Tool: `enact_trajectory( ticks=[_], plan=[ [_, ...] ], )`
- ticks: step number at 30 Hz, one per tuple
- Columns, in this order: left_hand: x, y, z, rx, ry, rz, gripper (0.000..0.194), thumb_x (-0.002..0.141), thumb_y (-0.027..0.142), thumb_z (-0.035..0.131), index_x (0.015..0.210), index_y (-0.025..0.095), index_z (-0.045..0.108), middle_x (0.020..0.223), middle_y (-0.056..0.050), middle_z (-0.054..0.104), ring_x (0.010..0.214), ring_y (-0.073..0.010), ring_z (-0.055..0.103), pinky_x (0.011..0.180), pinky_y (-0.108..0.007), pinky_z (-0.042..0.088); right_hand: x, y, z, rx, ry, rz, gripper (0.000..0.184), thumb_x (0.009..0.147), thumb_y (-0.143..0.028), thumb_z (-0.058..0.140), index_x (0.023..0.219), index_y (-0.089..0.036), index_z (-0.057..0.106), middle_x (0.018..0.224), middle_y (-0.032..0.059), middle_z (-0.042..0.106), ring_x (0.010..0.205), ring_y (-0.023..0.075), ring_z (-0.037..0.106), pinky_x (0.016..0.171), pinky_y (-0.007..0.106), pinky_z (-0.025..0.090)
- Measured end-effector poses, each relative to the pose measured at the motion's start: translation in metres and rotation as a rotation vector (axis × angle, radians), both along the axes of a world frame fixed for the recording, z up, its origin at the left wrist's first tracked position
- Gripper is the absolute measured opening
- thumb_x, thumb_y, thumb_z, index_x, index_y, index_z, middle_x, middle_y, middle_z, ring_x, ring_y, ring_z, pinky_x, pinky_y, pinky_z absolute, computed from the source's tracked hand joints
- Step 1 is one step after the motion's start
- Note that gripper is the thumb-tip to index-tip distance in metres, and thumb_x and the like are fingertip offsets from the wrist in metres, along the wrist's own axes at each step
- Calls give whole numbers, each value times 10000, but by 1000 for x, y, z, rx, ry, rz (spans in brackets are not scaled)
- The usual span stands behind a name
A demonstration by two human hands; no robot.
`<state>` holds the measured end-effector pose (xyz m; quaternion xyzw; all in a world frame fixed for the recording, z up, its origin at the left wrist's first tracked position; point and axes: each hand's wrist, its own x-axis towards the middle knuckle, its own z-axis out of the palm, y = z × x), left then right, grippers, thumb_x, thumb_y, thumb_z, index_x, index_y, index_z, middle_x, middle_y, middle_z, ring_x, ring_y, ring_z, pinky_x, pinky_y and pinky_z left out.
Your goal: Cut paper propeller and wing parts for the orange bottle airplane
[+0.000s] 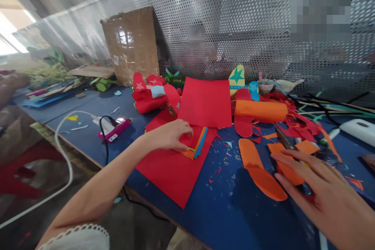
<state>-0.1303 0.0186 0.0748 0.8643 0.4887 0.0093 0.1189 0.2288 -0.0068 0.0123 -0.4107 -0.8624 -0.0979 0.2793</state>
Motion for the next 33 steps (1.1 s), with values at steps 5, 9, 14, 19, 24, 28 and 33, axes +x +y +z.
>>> enact_trajectory(
  ticks=[5, 9, 14, 19, 24, 28, 33],
  plan=[
    [-11, 1, -12, 33, -75, 30, 298, 772, 356, 709, 989, 165, 635, 986, -48, 653, 904, -194, 599, 797, -275, 442, -8, -6, 10, 22, 20, 18, 437, 995, -444, 279, 1104, -186, 614, 1144, 142, 649, 1040, 309, 612, 856, 515, 497],
    [-13, -6, -24, 200, -97, -38, 182, 873, 322, 575, 933, 178, 669, 932, -49, 702, 892, -180, 629, 803, -267, 460, -35, -16, 13, 35, -54, 219, 385, 1022, -270, 262, 1116, -203, 629, 1064, 74, 705, 1022, 233, 635, 849, 406, 521],
    [-14, -13, -34, 373, -60, -126, 273, 939, 243, 424, 1092, 168, 637, 1014, -90, 708, 918, -186, 649, 781, -269, 495, -101, -10, 16, -158, -229, 433, 302, 901, -21, 460, 1055, -156, 681, 1085, 56, 725, 1011, 215, 648, 864, 340, 545],
    [-16, -15, -36, 386, -66, -132, 258, 917, 189, 426, 972, 173, 678, 1135, -123, 657, 1018, -215, 624, 835, -318, 514, -167, 16, 31, -383, -365, 439, 167, 871, -38, 578, 976, -125, 674, 953, 70, 716, 893, 232, 662, 755, 329, 558],
    [-19, -13, -35, 252, -145, -44, 257, 815, 166, 540, 1041, 197, 660, 1174, -104, 624, 1066, -225, 598, 907, -356, 495, -191, 35, 28, -414, -342, 421, 160, 935, -172, 549, 978, -104, 687, 970, 108, 708, 922, 246, 665, 760, 326, 529],
    [-21, -8, -33, 154, -234, -11, 268, 835, 170, 533, 1092, 186, 606, 1147, -91, 621, 1074, -203, 582, 917, -330, 485, -190, 37, 24, -436, -350, 447, 129, 878, -108, 604, 964, -96, 698, 999, 117, 697, 957, 256, 648, 773, 321, 514],
    [-26, -5, -40, 183, -246, -25, 218, 893, 270, 534, 1088, 188, 585, 1081, -83, 657, 1021, -204, 604, 887, -333, 497, -188, 39, 23, -433, -345, 462, 109, 877, -163, 631, 910, -89, 703, 932, 114, 703, 912, 266, 659, 782, 344, 508]
  ],
)
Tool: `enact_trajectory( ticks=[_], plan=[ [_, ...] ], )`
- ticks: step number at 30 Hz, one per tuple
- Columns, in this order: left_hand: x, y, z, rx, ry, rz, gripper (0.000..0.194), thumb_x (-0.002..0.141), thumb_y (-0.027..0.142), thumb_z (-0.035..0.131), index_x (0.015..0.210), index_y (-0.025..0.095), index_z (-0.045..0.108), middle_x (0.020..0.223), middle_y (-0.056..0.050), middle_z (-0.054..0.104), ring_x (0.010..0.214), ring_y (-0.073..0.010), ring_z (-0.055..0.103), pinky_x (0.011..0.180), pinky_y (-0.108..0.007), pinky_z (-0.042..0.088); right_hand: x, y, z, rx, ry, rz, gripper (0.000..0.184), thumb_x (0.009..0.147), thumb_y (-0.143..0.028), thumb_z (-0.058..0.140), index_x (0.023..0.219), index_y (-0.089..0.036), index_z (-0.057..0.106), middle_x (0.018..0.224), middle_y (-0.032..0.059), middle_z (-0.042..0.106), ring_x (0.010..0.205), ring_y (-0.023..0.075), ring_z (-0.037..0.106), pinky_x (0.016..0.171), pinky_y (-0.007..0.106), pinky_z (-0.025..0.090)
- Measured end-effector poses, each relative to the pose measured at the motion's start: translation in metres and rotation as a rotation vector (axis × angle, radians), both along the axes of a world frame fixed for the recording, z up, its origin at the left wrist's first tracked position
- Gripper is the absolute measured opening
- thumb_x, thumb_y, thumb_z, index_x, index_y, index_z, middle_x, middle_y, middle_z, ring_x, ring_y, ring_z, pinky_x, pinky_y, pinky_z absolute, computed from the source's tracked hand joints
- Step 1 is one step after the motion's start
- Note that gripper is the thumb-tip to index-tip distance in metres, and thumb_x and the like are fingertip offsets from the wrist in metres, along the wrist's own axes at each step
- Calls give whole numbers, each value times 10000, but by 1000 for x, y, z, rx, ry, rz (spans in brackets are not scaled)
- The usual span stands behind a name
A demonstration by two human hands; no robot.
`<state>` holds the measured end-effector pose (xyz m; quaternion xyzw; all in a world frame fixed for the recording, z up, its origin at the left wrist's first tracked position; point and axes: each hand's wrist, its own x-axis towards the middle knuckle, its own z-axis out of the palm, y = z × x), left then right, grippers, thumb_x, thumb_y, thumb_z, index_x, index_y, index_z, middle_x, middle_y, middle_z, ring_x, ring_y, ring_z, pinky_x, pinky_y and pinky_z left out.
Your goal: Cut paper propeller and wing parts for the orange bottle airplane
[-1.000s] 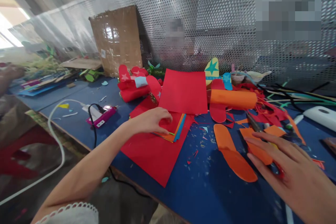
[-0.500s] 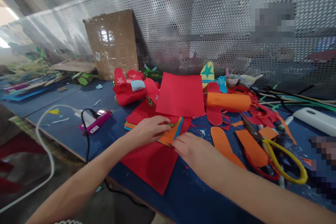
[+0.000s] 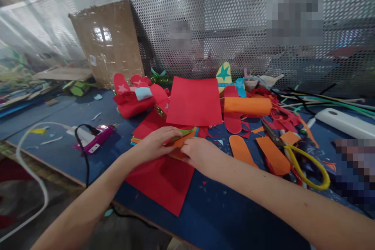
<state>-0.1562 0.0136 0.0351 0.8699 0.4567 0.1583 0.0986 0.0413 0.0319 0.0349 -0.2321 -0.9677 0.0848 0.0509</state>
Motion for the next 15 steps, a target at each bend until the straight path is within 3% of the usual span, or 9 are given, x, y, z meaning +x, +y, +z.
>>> enact_trajectory(
  ticks=[8, 12, 15],
  plan=[
    [1, -4, 3, 66, 48, -15, 277, 879, 195, 477, 1117, 186, 618, 1107, -98, 685, 1013, -208, 638, 872, -347, 521, 4, 4, -3, 38, 64, -107, 181, 912, -151, 582, 1074, -84, 624, 980, 116, 696, 908, 220, 657, 769, 301, 504],
    [5, -5, 8, 74, 1, -2, 238, 891, 238, 489, 1074, 172, 625, 1039, -92, 707, 958, -199, 654, 851, -341, 530, -1, 7, -6, 77, 49, -95, 129, 913, -84, 545, 897, -112, 670, 887, 89, 696, 874, 212, 654, 765, 293, 500],
    [5, -5, 8, 79, -38, 25, 228, 921, 246, 461, 1060, 172, 625, 1037, -91, 701, 977, -190, 645, 859, -332, 525, -3, 8, -2, 118, 46, -77, 171, 904, -33, 509, 901, -111, 661, 883, 91, 685, 887, 216, 642, 762, 293, 502]
  ],
)
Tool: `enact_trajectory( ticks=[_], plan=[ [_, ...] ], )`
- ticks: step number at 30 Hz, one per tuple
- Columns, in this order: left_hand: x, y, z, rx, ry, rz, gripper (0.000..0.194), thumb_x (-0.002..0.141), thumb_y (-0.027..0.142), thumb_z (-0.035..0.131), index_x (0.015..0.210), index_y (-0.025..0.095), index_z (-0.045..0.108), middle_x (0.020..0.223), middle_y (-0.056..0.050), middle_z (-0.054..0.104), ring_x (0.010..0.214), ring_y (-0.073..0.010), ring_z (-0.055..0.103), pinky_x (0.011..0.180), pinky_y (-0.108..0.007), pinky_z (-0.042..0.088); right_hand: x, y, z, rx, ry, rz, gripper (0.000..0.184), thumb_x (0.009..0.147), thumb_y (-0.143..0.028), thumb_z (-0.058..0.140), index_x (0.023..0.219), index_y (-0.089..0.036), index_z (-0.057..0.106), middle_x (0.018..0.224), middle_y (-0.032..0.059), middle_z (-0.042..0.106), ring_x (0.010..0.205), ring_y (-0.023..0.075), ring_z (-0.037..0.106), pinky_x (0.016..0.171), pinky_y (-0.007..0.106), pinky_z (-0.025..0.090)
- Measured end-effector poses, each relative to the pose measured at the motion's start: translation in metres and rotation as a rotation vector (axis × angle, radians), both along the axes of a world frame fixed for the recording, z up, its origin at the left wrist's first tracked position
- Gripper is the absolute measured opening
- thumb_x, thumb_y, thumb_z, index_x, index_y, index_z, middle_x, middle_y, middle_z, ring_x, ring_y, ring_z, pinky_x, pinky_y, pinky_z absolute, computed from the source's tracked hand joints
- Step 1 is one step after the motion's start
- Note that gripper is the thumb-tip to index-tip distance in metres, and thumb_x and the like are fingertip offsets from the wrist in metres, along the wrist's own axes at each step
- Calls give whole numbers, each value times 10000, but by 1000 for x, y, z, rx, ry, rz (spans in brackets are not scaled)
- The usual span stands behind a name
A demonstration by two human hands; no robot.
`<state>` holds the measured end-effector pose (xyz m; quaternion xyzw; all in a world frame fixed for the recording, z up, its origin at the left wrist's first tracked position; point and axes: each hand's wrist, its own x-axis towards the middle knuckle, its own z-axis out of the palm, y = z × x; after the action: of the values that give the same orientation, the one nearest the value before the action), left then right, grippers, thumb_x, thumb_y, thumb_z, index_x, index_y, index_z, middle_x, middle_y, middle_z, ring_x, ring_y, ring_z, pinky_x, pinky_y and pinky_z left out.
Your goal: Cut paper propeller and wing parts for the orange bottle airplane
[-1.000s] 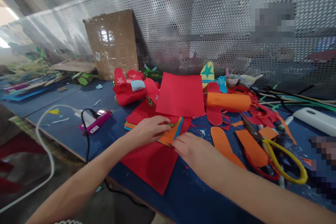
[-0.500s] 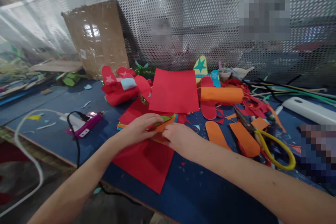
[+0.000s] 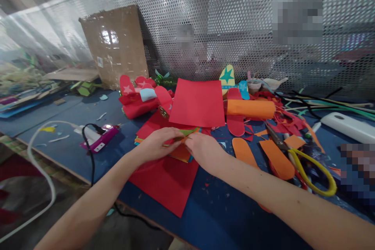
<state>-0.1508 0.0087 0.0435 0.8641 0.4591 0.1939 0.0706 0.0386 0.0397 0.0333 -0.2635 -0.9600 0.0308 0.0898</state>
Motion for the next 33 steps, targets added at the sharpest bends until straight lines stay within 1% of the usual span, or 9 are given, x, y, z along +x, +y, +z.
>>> enact_trajectory(
  ticks=[4, 9, 11, 16, 23, 26, 29, 31, 33],
  plan=[
    [-4, 1, 0, -46, -36, 1, 230, 926, 210, 433, 1073, 173, 607, 1088, -95, 669, 1045, -184, 612, 906, -334, 501, 2, -7, 9, 46, -13, 9, 232, 910, 6, 432, 1034, -61, 615, 977, 134, 670, 939, 228, 627, 790, 306, 508],
    [-7, 3, 0, -197, -54, 83, 240, 864, 259, 550, 1091, 179, 540, 1078, -74, 653, 979, -192, 629, 869, -338, 516, -1, -25, 6, 73, -29, 18, 252, 955, -57, 359, 1069, -74, 583, 980, 143, 678, 921, 252, 641, 756, 348, 531],
    [-7, 5, -1, -164, -33, 97, 249, 865, 221, 530, 1110, 174, 528, 1099, -85, 642, 999, -201, 621, 877, -347, 512, -2, -32, 4, 92, -21, 38, 248, 960, -76, 356, 1072, -86, 577, 972, 136, 678, 911, 254, 641, 764, 362, 531],
    [-1, 5, -3, -39, 130, -101, 370, 917, 229, 484, 1285, 223, 509, 1261, -114, 585, 1167, -235, 545, 969, -381, 465, -1, -40, 1, 136, 5, 49, 240, 948, -87, 365, 1078, -87, 567, 990, 173, 674, 913, 290, 640, 754, 404, 537],
    [-1, 13, -10, 123, 504, -27, 557, 893, 47, 435, 1361, 347, 467, 1275, -89, 578, 1128, -211, 577, 889, -335, 506, 8, -60, 2, 144, 39, 94, 212, 896, -78, 447, 1072, -94, 566, 994, 159, 702, 856, 264, 666, 749, 380, 561],
    [-3, 19, -10, 156, 564, -38, 598, 882, 24, 427, 1374, 365, 444, 1274, -78, 583, 1114, -204, 583, 868, -317, 509, 17, -80, -3, 169, 82, 157, 195, 877, -119, 498, 1056, -91, 570, 1069, 193, 704, 918, 279, 677, 800, 390, 564],
    [-5, 24, -10, 171, 549, -51, 594, 886, 29, 422, 1376, 364, 443, 1277, -81, 584, 1104, -205, 590, 863, -314, 507, 31, -98, -16, 241, 240, 256, 167, 855, -149, 543, 997, -86, 604, 1059, 209, 720, 916, 305, 692, 747, 385, 591],
    [-6, 25, -11, 170, 504, -39, 551, 903, 59, 414, 1368, 351, 461, 1252, -89, 599, 1080, -212, 602, 842, -318, 513, 46, -109, -24, 165, 351, 289, 191, 899, -119, 488, 1018, -69, 628, 1000, 162, 747, 869, 255, 705, 690, 310, 602],
    [-8, 26, -13, 163, 457, -22, 480, 929, 125, 411, 1355, 333, 484, 1203, -90, 622, 1036, -213, 615, 814, -313, 517, 65, -120, -23, -24, 430, 310, 234, 948, -126, 444, 1084, -97, 633, 984, 118, 750, 846, 218, 707, 670, 277, 603]
  ],
)
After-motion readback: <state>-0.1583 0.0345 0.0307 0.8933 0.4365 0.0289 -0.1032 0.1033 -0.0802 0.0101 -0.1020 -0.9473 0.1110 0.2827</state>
